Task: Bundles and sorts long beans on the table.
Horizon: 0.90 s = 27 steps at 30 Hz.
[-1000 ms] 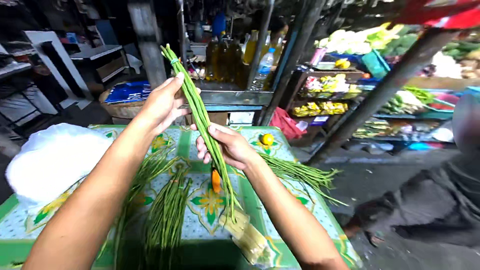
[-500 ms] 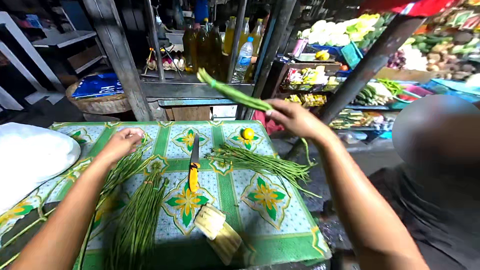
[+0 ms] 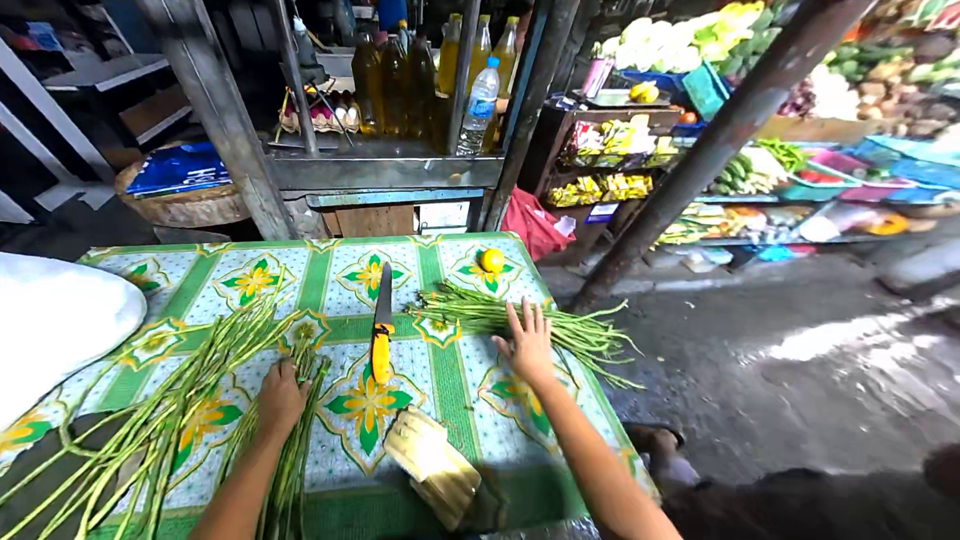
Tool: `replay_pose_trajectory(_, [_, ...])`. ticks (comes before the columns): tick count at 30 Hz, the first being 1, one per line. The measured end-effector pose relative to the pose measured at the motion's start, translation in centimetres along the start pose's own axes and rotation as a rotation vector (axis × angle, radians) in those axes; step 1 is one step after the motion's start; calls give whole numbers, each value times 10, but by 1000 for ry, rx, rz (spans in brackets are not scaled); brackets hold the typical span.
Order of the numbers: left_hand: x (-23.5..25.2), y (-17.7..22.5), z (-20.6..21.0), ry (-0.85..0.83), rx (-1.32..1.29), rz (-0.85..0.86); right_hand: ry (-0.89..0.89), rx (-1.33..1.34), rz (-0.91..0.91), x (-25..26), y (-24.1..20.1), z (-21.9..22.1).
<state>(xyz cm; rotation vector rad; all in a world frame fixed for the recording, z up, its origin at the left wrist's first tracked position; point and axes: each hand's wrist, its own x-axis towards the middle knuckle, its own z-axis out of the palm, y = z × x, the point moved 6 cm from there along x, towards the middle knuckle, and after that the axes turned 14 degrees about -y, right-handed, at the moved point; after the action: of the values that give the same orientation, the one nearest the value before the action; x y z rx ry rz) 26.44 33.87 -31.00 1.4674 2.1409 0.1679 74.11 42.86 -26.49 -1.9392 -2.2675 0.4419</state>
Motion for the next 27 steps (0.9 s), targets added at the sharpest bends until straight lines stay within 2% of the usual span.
replay_pose_trajectory(2, [-2,3,-1,96,-62,23,50,143,-64,-21,-38,10])
replay_pose_trajectory(4, [-6,7,-9,103,-128,38,-5,301,-147,-44,-82,29])
replay_pose_trajectory(6, [-9,13,-19,-11,-175,13,-72,474,-254,-59,-123,46])
replay_pose_trajectory(8, [-10,18,-28,-135,-316,58,-108,638,-354,-67,-155,59])
replay_pose_trajectory(14, [-56,76,-116,-294,-936,461,-328,1056,-412,-70,-238,59])
replay_pose_trajectory(19, [-78,101,-150,-409,-1161,674,-501,1347,-587,-74,-317,33])
replay_pose_trajectory(21, [-83,106,-153,-436,-1236,727,-519,1379,-628,-75,-336,26])
replay_pose_trajectory(24, [-88,110,-160,-420,-1216,795,-532,1470,-572,-76,-346,19])
replay_pose_trajectory(27, [-96,112,-171,-358,-1124,732,-566,1513,-509,-77,-342,11])
